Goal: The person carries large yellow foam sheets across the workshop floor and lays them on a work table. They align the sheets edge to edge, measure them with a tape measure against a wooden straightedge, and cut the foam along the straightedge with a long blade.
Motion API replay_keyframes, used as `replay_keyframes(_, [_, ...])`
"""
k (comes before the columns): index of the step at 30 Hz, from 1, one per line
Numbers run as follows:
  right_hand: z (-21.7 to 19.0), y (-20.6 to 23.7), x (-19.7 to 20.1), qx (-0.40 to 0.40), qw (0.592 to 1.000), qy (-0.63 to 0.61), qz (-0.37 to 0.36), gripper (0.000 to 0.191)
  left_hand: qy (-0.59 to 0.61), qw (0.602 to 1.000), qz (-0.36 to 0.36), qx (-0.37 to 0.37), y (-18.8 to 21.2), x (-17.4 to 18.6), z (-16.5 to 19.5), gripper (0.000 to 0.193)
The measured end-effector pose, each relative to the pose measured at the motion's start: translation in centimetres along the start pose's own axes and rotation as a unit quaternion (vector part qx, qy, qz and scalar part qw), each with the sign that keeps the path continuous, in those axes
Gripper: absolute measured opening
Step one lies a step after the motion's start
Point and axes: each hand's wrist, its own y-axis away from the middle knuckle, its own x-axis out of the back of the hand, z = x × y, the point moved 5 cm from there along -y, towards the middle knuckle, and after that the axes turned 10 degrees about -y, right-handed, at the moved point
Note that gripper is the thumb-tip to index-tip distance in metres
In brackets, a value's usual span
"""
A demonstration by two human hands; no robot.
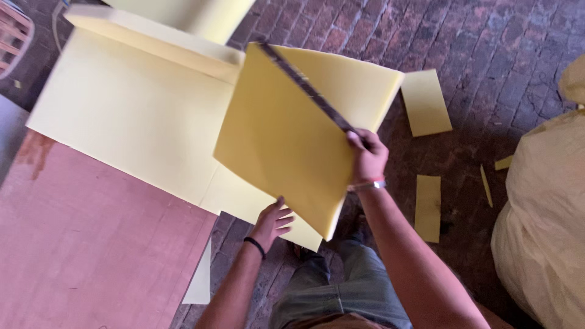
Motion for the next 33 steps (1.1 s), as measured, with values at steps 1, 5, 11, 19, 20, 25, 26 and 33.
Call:
replay_keyframes(1, [-1.2,-0.2,1.6,-0.036,0.997,-0.063,0.01,0.009,0.096,0.995,-0.001,0.014,-0.3,-1.4,0.6,0.059])
replay_keyframes(5, [-5.3,-2.6,9.9,-0.114,0.989,-0.045,0.081,0.015,0.211,0.977,0.031,0.019,-1.7,-8.0,3.8,0.064])
replay_keyframes(11, [-9.4,-11.4,19.6,-0.082,0.989,-0.122,0.009,0.006,0.165,0.969,0.085,-0.165,-3.9,-18.1,11.8,0.045])
replay_keyframes(19, [-11.8,-19.4,18.9,-0.091,0.987,-0.104,-0.083,0.003,0.168,0.893,0.292,-0.299,-0.8,-23.1,21.6,0.028])
replay_keyframes(20, [-12.4,-20.2,18.0,-0.096,0.985,-0.105,-0.101,0.004,0.163,0.89,0.302,-0.301,0.6,-23.1,22.4,0.03])
replay_keyframes(25, [-14.6,-22.9,10.9,-0.122,0.958,-0.15,-0.213,0.01,0.204,0.809,0.311,-0.456,7.4,-21.2,26.4,0.031])
replay_keyframes(26, [-14.2,-23.0,9.0,-0.145,0.95,-0.144,-0.235,0.01,0.206,0.793,0.317,-0.478,8.2,-20.1,26.8,0.032])
replay_keyframes(33, [-6.9,-24.4,-1.3,-0.304,0.887,0.071,-0.339,0.029,0.407,0.699,0.392,-0.438,5.2,-9.6,23.1,0.031])
